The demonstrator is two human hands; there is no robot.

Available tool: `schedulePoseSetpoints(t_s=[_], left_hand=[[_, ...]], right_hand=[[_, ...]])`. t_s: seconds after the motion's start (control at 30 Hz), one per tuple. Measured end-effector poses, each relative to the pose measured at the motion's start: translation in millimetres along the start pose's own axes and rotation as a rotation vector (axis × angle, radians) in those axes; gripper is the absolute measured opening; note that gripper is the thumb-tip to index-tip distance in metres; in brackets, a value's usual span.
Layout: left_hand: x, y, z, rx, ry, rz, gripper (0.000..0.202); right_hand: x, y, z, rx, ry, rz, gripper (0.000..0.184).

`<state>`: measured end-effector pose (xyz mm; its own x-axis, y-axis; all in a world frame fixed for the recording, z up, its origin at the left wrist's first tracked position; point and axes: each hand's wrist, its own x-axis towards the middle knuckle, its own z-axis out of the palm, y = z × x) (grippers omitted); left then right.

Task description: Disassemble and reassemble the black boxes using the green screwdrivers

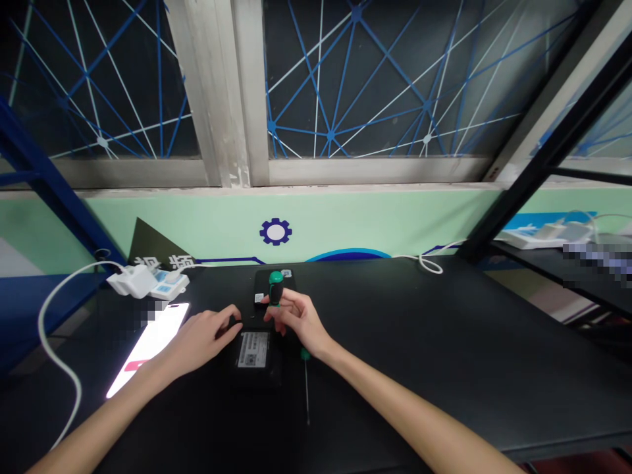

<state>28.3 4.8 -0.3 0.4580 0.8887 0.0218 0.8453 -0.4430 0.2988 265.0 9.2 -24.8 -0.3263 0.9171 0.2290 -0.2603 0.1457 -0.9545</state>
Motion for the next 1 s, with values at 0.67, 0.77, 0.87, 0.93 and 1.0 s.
schedulePoseSetpoints(t_s=[0.67, 0.77, 0.87, 0.93, 1.0], left_hand=[[-0.2, -2.2, 1.3, 0.0, 0.007, 0.009, 0.023], [-0.1, -2.3, 1.6, 0.0, 0.01, 0.01, 0.023], [0.0, -1.9, 1.7, 0.0, 0.009, 0.011, 0.023], [0.1, -1.4, 1.3, -0.002, 0.004, 0.011, 0.023], [0.0, -0.8, 0.6, -0.004, 0.001, 0.007, 0.023]], right_hand=[[-0.4, -0.7, 0.3, -0.006, -0.002, 0.001, 0.029], [-0.3, -0.9, 0.5, 0.032, 0.007, 0.007, 0.031], [-0.2, -1.2, 0.5, 0.053, 0.002, 0.006, 0.031], [-0.1, -1.2, 0.3, 0.048, -0.008, 0.003, 0.029], [0.0, -1.1, 0.1, 0.044, -0.012, 0.003, 0.027]])
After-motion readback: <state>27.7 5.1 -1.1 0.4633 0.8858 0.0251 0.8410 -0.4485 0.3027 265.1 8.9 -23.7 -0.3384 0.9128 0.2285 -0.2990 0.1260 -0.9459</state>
